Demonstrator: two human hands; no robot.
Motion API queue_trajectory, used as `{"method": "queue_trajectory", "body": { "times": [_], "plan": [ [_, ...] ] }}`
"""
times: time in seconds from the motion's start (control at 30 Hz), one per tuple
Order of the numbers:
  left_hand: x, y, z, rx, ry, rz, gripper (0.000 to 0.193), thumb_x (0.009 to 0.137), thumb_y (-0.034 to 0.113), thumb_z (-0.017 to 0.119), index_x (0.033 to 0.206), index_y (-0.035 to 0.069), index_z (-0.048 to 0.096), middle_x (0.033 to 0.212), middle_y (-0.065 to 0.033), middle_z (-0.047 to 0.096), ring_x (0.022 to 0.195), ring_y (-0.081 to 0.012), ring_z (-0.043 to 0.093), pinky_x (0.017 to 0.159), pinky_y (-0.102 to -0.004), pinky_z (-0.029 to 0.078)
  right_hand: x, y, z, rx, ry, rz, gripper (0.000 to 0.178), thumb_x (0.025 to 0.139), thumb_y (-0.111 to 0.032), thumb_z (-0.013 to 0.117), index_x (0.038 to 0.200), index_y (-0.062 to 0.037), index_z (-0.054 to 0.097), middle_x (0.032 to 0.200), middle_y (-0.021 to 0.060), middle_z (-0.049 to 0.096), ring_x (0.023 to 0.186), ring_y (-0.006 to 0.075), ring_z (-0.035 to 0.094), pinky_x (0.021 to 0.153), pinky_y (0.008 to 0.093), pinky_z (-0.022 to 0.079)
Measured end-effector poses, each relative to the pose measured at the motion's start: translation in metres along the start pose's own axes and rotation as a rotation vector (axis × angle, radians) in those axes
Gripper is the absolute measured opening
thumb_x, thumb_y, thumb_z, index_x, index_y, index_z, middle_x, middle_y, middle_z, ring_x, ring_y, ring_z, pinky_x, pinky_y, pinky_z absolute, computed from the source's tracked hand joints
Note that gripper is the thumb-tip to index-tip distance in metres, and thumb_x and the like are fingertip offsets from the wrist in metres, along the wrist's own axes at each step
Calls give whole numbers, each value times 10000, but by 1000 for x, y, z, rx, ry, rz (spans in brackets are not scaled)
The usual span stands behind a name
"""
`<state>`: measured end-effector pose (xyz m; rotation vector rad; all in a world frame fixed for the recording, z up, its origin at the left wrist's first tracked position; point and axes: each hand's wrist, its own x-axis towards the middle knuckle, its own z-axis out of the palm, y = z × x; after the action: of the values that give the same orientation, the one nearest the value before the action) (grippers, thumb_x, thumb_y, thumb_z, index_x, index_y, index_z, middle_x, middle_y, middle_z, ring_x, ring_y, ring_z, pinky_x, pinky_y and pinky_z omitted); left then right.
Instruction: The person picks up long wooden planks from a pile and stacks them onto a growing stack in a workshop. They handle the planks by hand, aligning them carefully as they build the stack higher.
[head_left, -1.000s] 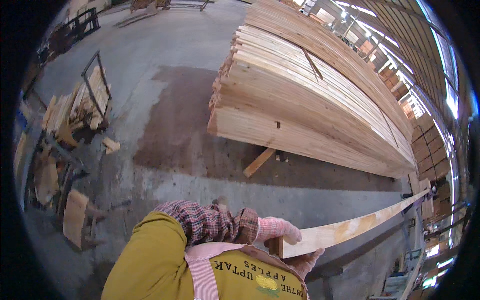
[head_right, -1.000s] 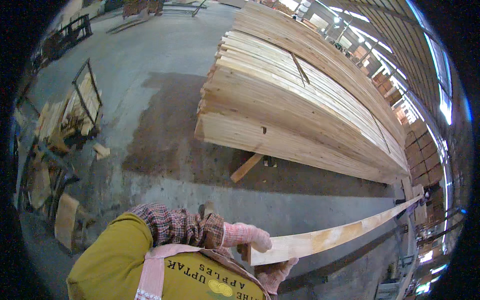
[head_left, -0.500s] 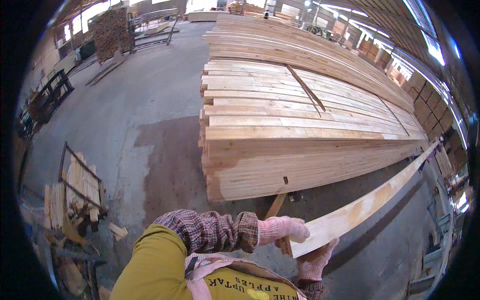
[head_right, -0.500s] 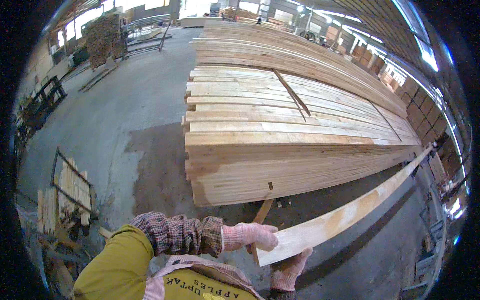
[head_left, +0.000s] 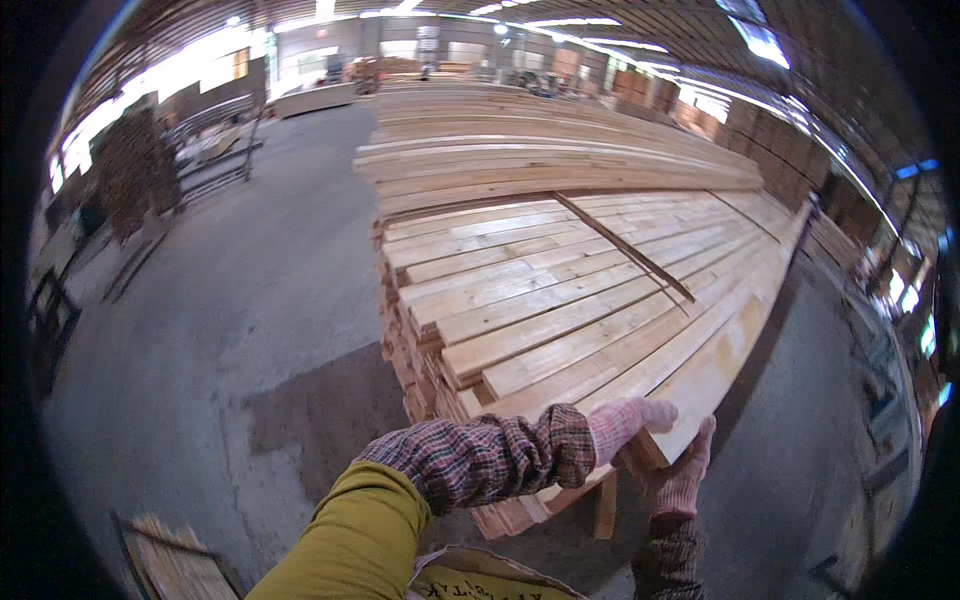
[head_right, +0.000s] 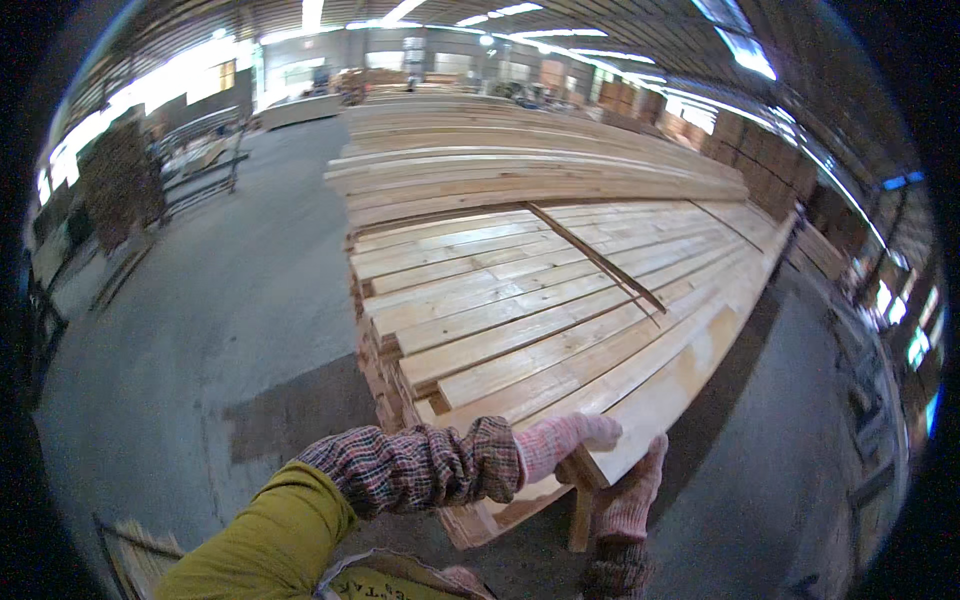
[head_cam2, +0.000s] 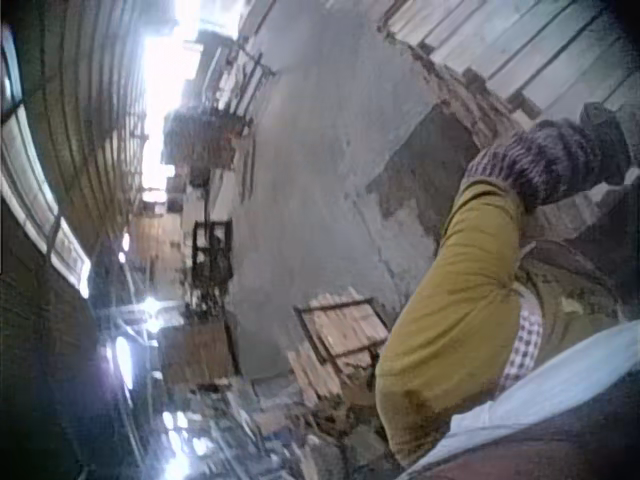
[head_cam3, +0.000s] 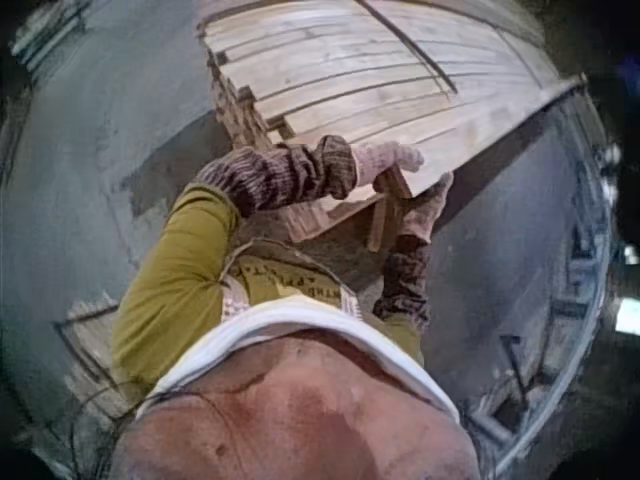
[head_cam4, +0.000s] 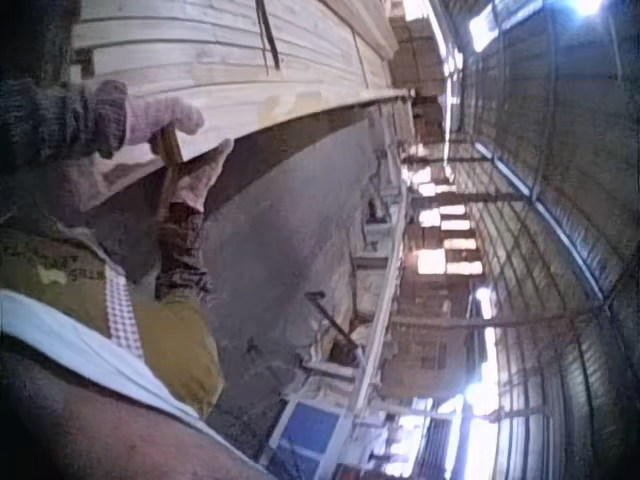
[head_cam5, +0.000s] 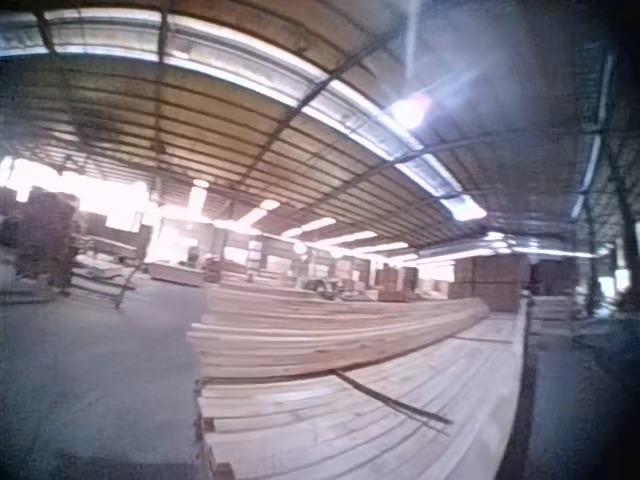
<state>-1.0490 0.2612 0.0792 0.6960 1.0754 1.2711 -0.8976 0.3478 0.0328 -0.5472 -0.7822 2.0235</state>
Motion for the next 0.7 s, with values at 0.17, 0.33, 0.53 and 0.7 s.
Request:
{"method": "queue_trajectory", "body": {
  "times": [0.17, 0.33, 0.53, 0.7],
  "plan": [
    [3, 42, -96, 85, -59, -75, 501, 852, 576, 685, 1117, 151, 689, 896, -51, 710, 699, -190, 683, 573, -315, 506, 50, 62, 65, 8, 22, -42, 749, 968, -667, 532, 1436, -84, 486, 1346, 147, 598, 1212, 359, 612, 981, 550, 545],
    [16, 77, -201, -29, -21, -112, 409, 923, 417, 661, 1232, 150, 631, 957, -58, 709, 712, -252, 702, 560, -368, 544, 96, 120, 152, 7, -48, -27, 757, 955, -626, 605, 1430, -48, 491, 1346, 153, 611, 1227, 338, 604, 1039, 507, 517],
    [6, 141, -325, -59, 80, -108, 457, 906, 435, 685, 1251, 138, 645, 1071, -52, 727, 772, -260, 718, 597, -402, 576, 157, 201, 241, 82, -49, 30, 778, 933, -597, 666, 1436, -28, 499, 1362, 157, 611, 1238, 320, 603, 1055, 476, 512],
    [2, 218, -419, -98, -3, -182, 434, 907, 355, 707, 1264, 128, 610, 1162, -95, 690, 992, -316, 688, 765, -522, 575, 210, 248, 320, 36, -51, 32, 744, 954, -596, 634, 1435, -42, 510, 1377, 149, 608, 1248, 305, 605, 1060, 469, 506]
  ]
}}
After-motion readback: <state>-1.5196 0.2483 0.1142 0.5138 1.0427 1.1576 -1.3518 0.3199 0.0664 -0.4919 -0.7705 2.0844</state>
